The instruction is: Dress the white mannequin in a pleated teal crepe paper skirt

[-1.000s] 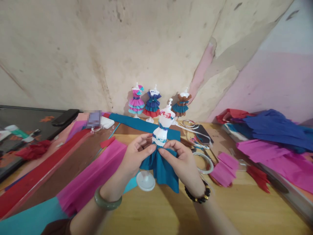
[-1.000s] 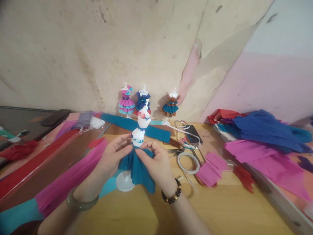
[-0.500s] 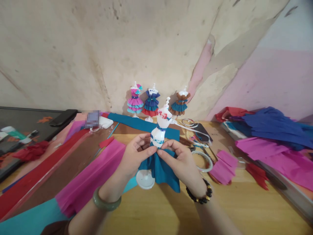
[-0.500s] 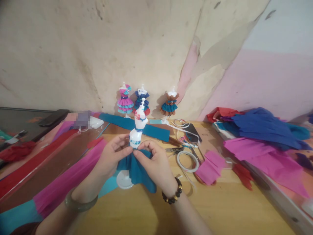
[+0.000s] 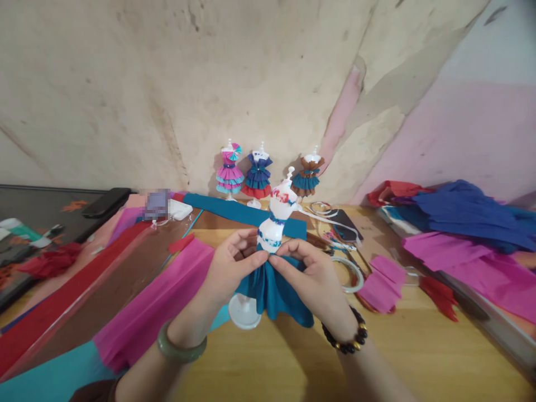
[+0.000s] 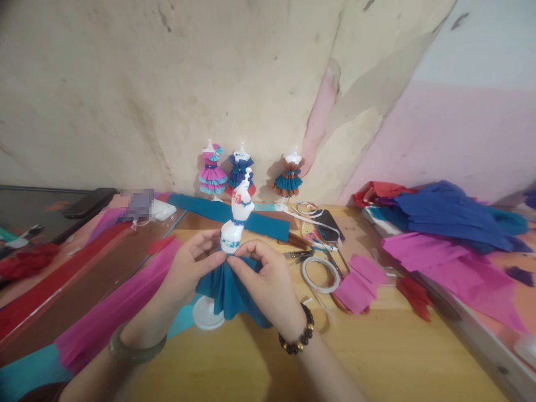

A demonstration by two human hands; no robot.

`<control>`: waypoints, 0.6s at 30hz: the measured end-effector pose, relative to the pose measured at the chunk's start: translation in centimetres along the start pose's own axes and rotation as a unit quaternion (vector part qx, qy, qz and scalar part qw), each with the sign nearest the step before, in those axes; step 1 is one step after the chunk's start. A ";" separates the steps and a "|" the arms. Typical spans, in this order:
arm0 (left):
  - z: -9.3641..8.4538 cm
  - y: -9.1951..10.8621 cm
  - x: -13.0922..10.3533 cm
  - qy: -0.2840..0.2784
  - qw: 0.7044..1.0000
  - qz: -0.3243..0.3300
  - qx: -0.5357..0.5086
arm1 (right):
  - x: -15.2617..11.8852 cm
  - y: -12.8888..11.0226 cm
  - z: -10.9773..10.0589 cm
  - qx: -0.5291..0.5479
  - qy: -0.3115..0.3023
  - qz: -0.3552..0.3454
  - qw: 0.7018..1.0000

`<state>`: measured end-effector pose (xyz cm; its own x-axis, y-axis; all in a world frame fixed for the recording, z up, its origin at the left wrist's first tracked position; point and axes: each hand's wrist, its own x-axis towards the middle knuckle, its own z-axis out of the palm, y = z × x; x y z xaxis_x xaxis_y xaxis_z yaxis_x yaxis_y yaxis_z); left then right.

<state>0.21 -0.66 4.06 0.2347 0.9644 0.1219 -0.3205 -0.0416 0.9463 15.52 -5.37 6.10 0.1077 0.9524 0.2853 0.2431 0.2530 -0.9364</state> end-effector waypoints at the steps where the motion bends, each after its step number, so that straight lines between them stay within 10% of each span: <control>1: 0.0 0.0 0.0 0.004 1.000 0.001 0.001 | 0.0 0.0 0.0 -0.001 0.001 0.002 1.000; 18: -0.3 0.2 0.1 -0.016 1.000 0.003 -0.011 | 0.0 -0.1 -0.1 0.036 -0.014 -0.003 0.999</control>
<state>-0.07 -0.53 4.16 0.2621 0.9551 0.1382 -0.3416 -0.0421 0.9389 15.60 -5.44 6.20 0.0791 0.9550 0.2858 0.1743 0.2690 -0.9472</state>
